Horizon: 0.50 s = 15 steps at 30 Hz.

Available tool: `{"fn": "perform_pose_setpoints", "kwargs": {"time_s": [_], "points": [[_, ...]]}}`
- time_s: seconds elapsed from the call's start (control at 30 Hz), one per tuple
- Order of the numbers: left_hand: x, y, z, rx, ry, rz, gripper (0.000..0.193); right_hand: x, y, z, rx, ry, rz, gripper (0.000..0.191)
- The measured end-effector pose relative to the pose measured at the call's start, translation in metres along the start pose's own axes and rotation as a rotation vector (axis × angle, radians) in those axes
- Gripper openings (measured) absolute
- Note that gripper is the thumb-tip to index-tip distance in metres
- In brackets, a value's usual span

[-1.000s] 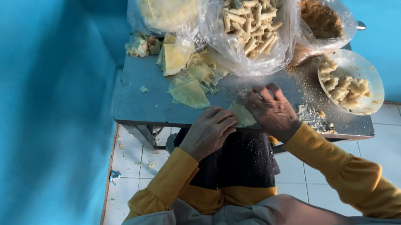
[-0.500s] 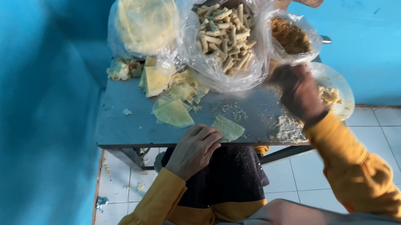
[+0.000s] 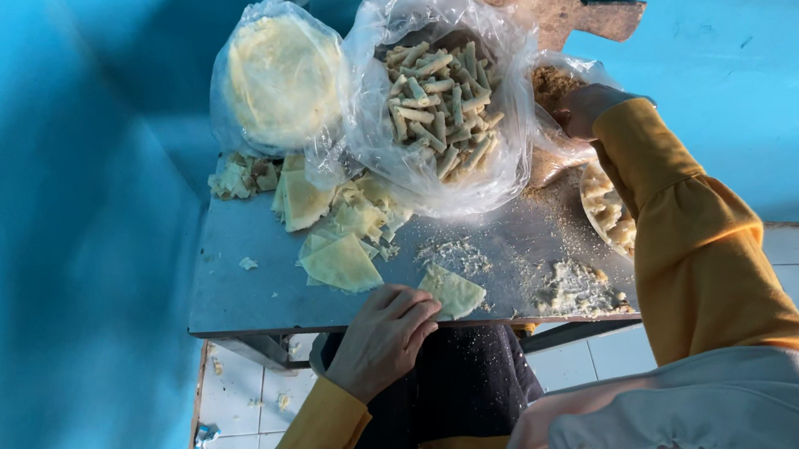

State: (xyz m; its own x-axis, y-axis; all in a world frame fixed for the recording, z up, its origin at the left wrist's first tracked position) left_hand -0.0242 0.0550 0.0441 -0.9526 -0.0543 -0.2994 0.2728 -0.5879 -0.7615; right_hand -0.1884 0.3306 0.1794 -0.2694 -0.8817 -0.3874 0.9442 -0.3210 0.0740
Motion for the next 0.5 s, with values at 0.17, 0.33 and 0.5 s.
{"fn": "perform_pose_setpoints", "kwargs": {"time_s": [0.17,0.33,0.5], "points": [[0.003,0.002,-0.003,0.001,0.015,0.006,0.027,0.003,0.005,-0.002,-0.106,-0.074,-0.005,0.037],[0.007,0.001,-0.002,-0.021,0.043,0.036,0.028,-0.022,0.004,-0.003,-0.472,0.06,-0.084,0.031],[0.01,0.009,0.012,-0.15,0.018,0.171,0.025,-0.062,0.012,-0.045,-0.164,-1.572,0.096,0.043]]}}
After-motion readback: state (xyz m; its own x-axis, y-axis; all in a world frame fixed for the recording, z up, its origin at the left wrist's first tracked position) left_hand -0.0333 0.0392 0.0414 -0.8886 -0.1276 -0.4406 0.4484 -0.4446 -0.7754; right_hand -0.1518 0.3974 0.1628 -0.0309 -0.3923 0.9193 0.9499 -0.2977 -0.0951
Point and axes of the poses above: each hand's wrist, its own y-axis away from the middle knuckle, its own z-axis out of the back of the hand, x = y × z, the point moved 8 cm from there along -y, towards the middle knuckle, and after that the axes turned 15 degrees about -z, right-handed, at the moved point
